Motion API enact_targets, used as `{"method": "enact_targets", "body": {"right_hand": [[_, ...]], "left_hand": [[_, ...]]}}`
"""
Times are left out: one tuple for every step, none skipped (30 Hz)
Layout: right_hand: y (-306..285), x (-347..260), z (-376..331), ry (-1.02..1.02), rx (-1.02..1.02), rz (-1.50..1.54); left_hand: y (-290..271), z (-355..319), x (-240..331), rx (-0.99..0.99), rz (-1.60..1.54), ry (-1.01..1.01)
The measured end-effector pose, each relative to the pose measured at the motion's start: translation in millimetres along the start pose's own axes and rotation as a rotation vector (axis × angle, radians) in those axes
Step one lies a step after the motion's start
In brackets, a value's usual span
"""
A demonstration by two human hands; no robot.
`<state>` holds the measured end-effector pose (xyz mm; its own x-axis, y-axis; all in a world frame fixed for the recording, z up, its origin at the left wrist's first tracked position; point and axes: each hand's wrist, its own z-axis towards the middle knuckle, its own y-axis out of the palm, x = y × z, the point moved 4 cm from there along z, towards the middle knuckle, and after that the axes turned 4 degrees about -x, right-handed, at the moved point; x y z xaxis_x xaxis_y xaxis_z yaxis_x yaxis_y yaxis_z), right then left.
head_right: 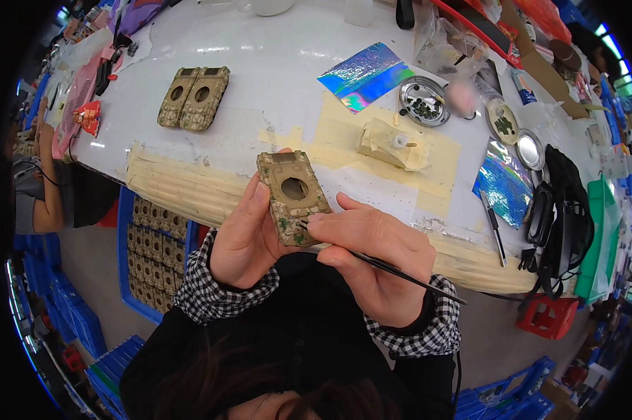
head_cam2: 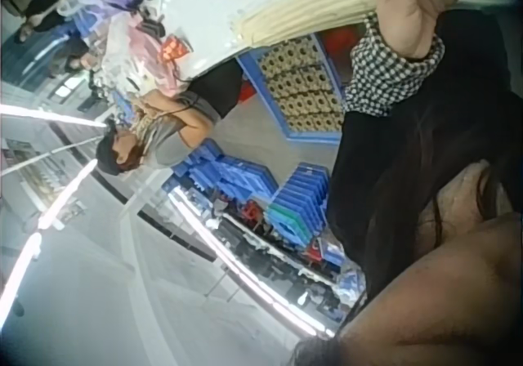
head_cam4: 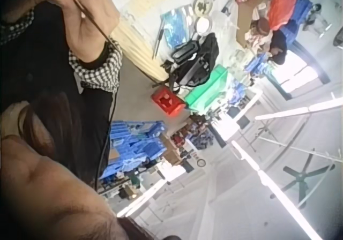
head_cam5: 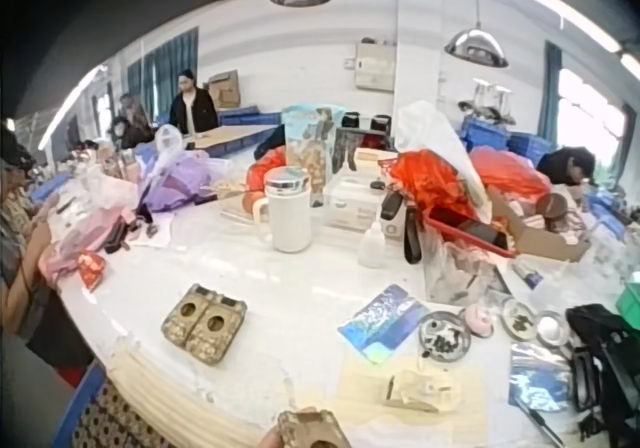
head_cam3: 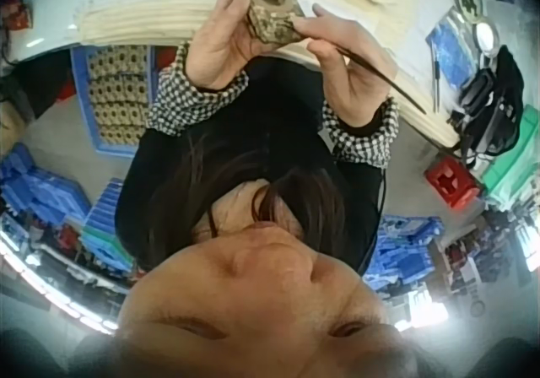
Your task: Detailing and painting small plastic toy tank turrets using a paintbrush and tweezers at a workbench.
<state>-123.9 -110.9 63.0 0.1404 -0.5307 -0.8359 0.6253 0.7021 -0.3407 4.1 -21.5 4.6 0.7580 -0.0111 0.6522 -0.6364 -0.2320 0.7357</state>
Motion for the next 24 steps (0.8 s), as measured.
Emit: {"method": "enact_targets", "body": {"right_hand": [[0.3,0.7,-0.8,-0.002,0.004,0.004],[0.3,1.0,-1.1,-0.003,0.008,0.009],[0.2,1.0,-1.2,-0.004,0.006,0.007],[0.0,0.9,-1.2,-0.005,0.004,0.005],[-0.2,0.9,-1.2,-0.005,0.002,0.003],[-0.1,1.0,-1.2,-0.005,0.001,-0.001],[0.0,0.9,-1.2,-0.004,0.000,-0.005],[0.0,0.9,-1.1,-0.004,-0.001,-0.009],[0.1,1.0,-1.0,-0.002,-0.003,-0.008],[0.2,1.1,-0.7,0.001,-0.005,-0.008],[0.3,1.2,-0.5,0.003,-0.007,-0.007],[0.2,1.2,-0.4,0.003,-0.005,-0.008],[0.2,1.2,-0.4,0.002,-0.004,-0.008],[0.1,1.2,-0.4,0.002,-0.002,-0.009],[0.1,1.3,-0.5,0.002,-0.001,-0.008],[0.0,1.4,-0.5,0.002,0.001,-0.007],[0.0,1.5,-0.6,0.003,0.003,-0.006],[0.0,1.4,-0.3,0.000,0.004,-0.010],[0.2,1.2,0.1,-0.002,0.005,-0.013],[0.3,1.1,0.4,-0.004,0.007,-0.016],[0.2,1.3,0.4,-0.003,0.010,-0.016],[0.0,1.5,0.3,-0.001,0.013,-0.015],[-0.1,1.7,0.2,0.000,0.016,-0.015],[-0.1,1.9,0.0,0.000,0.018,-0.013]], "left_hand": [[-0.1,0.1,0.1,-0.003,0.000,0.002],[-0.1,0.2,0.1,-0.005,0.000,0.004],[0.0,0.3,0.1,-0.003,-0.003,0.003],[0.3,0.4,0.1,-0.001,-0.005,0.001],[0.5,0.5,-0.1,0.001,-0.008,0.000],[0.4,0.4,-0.2,0.003,-0.009,-0.001],[0.4,0.3,-0.4,0.005,-0.011,-0.001],[0.4,0.3,-0.6,0.007,-0.012,-0.002],[0.5,0.2,-0.6,0.010,-0.014,-0.001],[1.0,0.2,-0.3,0.013,-0.015,-0.001],[1.1,0.1,-0.3,0.015,-0.017,0.000],[1.2,0.3,-0.3,0.013,-0.016,0.001],[1.2,0.5,-0.3,0.011,-0.015,0.001],[1.1,0.7,-0.3,0.009,-0.014,0.002],[0.8,0.6,-0.4,0.008,-0.013,0.001],[0.4,0.6,-0.7,0.007,-0.011,0.000],[0.2,0.6,-0.8,0.005,-0.010,-0.001],[0.2,0.7,-0.9,0.008,-0.011,0.001],[0.5,0.8,-0.9,0.010,-0.011,0.002],[0.7,0.8,-0.8,0.012,-0.012,0.004],[0.9,1.0,-0.7,0.013,-0.013,0.001],[1.1,1.1,-0.7,0.015,-0.015,-0.001],[1.2,1.2,-0.8,0.016,-0.016,-0.004],[1.2,1.3,-0.9,0.016,-0.017,-0.003]]}}
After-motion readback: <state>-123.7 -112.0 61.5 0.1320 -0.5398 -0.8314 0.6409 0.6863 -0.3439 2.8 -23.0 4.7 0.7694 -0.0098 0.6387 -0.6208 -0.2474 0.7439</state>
